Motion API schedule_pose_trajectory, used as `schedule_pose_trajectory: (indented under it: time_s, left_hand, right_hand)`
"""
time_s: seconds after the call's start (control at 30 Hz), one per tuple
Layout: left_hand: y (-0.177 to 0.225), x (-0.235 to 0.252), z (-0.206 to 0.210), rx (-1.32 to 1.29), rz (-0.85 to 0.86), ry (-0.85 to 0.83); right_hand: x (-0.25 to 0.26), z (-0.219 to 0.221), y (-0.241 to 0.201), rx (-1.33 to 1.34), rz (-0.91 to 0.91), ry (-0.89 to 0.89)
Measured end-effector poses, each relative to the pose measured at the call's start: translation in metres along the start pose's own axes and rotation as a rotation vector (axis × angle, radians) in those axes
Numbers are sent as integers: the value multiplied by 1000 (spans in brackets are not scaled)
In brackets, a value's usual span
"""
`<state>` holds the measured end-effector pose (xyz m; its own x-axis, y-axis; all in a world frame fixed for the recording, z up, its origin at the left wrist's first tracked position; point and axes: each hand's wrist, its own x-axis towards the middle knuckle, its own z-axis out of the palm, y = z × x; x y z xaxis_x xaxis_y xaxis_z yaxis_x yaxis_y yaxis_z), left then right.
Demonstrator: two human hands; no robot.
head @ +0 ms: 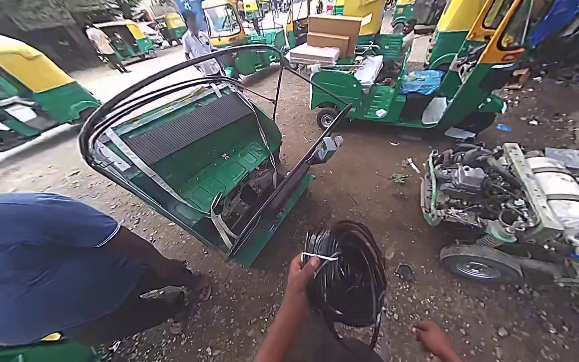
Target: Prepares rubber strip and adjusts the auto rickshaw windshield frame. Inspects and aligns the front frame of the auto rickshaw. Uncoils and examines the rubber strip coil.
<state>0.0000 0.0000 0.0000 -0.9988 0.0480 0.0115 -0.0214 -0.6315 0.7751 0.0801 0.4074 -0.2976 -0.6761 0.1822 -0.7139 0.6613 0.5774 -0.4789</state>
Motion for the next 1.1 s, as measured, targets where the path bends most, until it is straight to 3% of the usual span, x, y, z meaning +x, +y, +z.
schedule_pose_trajectory:
  time_s: [0.07,0.13,0.27,0.37,0.53,0.67,0.83,0.97,1.03,1.1]
  left_hand:
    - [-21,47,12,42,-30,-5]
    - [-41,105,24,110,2,-48]
    - [-84,206,34,170,7,-77]
    - [-114,297,47,162,-1,-143]
    - [-155,447,102,190,-73,-211]
    - [-183,568,152,262,-137,-160]
    - [-204,731,226,245,-47,-214]
    - [-211,853,298,142,107,-241]
    - [-212,909,326,104,182,-212]
    - [-215,947,337,85,155,-139]
  right_hand:
    - [19,-35,-49,54,-51,17]
    - [43,-91,-125,52,-159,61]
    - [54,-182,-245,250,-533,177]
    - [71,-243,-320,462,-804,169]
    - [131,-314,-403,525,-866,140]
    - [195,-359,-413,683,-801,252]
    - [306,-429,-366,753,-507,434]
    - [411,-507,-332,702,-399,350]
    - [481,-558,-335,711,-445,311]
    - [545,-606,-348,658,-447,199]
